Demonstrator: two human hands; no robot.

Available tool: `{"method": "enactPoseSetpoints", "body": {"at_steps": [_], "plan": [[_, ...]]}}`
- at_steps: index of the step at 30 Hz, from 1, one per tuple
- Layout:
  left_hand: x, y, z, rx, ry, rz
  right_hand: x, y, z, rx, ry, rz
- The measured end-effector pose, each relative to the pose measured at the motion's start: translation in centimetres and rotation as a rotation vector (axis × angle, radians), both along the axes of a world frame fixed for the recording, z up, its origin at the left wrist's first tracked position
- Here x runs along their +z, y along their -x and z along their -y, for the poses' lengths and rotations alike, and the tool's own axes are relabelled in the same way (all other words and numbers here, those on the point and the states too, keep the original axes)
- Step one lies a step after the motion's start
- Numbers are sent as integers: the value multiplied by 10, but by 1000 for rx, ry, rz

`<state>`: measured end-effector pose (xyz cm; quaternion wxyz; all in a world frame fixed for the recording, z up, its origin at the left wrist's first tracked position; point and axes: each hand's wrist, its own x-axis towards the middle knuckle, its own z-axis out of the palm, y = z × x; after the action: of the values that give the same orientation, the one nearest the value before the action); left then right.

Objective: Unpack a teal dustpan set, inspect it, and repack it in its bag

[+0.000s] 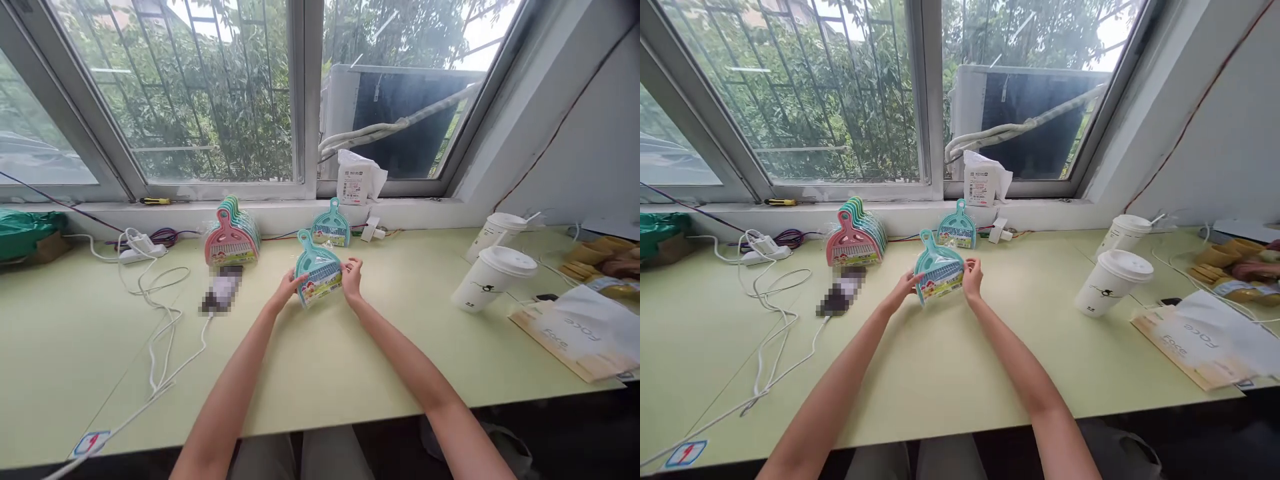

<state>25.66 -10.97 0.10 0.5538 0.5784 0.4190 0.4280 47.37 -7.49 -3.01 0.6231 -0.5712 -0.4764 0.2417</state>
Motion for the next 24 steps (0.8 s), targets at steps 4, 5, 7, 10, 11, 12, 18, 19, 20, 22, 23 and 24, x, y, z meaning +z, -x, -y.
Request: {"method": "enactPoseSetpoints", "body": {"at_steps": [4,5,7,10,11,12,18,19,20,22,23,24], "plan": [[-13,1,33,201,116,84,-1,24,53,-204,-36,217],[-16,4,38,253,145,129,1,28,65,-233,-60,351],[-22,12,48,352,164,216,6,35,87,-146,-98,643],[-28,20,61,412,104,283,11,48,112,65,-55,852],[-28,22,66,410,84,290,11,52,118,82,-2,829],[-29,23,70,401,66,295,10,56,122,83,65,779],[-27,27,88,355,-44,317,5,52,126,158,320,473],[-27,26,89,345,-65,319,4,49,125,195,320,391],[-26,25,90,333,-79,319,4,45,124,239,319,289],[-25,23,91,311,-84,310,5,41,123,341,319,52],[-24,22,91,293,-75,303,5,40,122,399,311,-66],[-23,20,91,274,-62,295,5,41,121,457,295,-167]]}}
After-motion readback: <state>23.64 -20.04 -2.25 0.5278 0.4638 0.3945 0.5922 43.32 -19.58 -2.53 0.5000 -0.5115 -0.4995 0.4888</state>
